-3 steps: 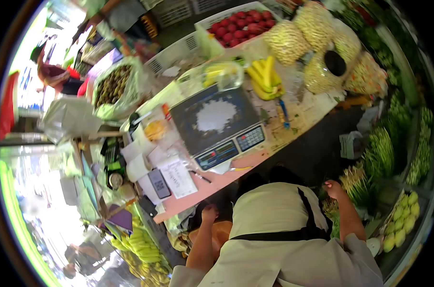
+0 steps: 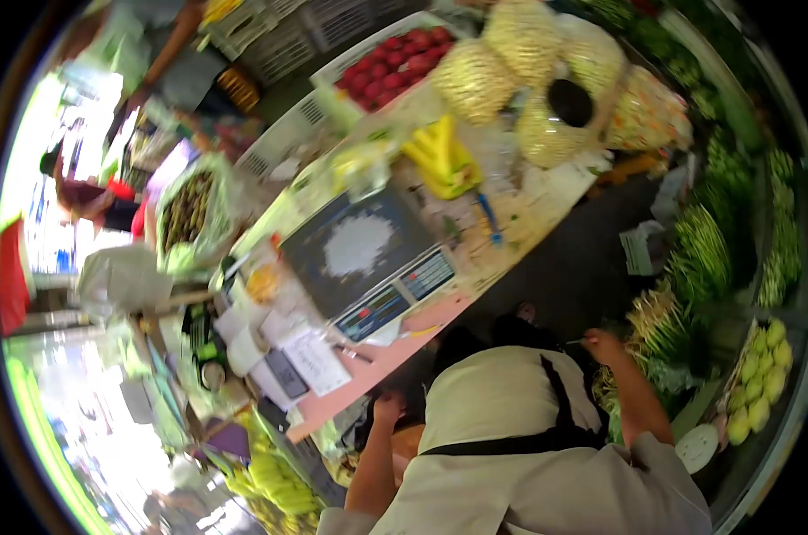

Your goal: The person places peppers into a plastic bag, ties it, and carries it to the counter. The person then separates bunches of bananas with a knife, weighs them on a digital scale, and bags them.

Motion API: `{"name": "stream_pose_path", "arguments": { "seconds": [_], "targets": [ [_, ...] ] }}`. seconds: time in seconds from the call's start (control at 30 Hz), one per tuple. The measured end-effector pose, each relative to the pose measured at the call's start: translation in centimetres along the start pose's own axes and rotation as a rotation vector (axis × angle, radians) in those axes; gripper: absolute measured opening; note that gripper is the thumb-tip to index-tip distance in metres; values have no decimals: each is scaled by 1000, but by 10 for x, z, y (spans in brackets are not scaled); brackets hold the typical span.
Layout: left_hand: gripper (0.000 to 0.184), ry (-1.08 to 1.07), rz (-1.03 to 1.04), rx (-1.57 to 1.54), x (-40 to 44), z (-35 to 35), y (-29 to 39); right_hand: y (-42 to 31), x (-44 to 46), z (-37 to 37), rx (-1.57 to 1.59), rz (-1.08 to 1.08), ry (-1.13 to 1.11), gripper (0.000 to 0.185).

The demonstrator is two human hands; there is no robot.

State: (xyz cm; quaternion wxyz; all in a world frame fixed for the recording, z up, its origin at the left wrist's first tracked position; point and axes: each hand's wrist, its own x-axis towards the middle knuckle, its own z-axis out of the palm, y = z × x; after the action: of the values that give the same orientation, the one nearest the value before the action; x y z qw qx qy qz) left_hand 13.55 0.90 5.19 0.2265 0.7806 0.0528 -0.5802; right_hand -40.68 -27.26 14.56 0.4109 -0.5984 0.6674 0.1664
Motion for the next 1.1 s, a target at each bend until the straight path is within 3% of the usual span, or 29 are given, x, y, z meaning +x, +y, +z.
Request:
{"name": "stream_pose_path", "arguments": {
  "seconds": [0.03,0.1,0.13,0.2,0.27,0.3,0.33,0.37,0.4,0.57,0.63,0.7,0.73,0.8,1.0,1.1],
  "targets": [
    [26,-101,-9,-17,0,55,14,30,-3,-36,55,19,61,46],
    [26,-116,-29,37,21,17,34,-1,37,9,240,-149,39,46],
    [27,-171,-53,113,2,72,53,17,28,-30,194,-115,94,44],
    [29,-182,-49,267,15,81,69,22,55,-20,453,-186,92,38],
    [27,-202,-22,312,18,120,66,67,68,-24,450,-270,230,35],
    [27,-329,168,777,13,145,79,88,86,-16,502,-233,212,37],
    [27,-321,508,1537,5,172,94,126,88,-24,414,-167,206,43],
    [28,-216,831,1953,1,196,106,150,112,-20,340,-116,125,45],
    [28,-190,918,2005,0,226,120,161,124,-30,304,-82,114,45],
    [29,-202,659,1338,-11,420,235,216,135,-121,520,-62,278,50],
    [30,-220,678,1191,-22,521,308,256,158,-131,774,-48,370,43],
    [30,-244,753,1088,-40,627,396,298,225,-142,789,-193,605,39],
    [30,-264,775,1073,-45,667,427,319,240,-100,690,-4,528,45],
    [31,-315,814,1044,-56,744,482,338,229,-148,646,225,413,44],
    [32,-397,911,1019,-76,924,630,391,315,-355,605,204,317,43],
    [33,-422,913,1013,-95,991,673,407,340,-453,599,190,286,43]
  ]
}}
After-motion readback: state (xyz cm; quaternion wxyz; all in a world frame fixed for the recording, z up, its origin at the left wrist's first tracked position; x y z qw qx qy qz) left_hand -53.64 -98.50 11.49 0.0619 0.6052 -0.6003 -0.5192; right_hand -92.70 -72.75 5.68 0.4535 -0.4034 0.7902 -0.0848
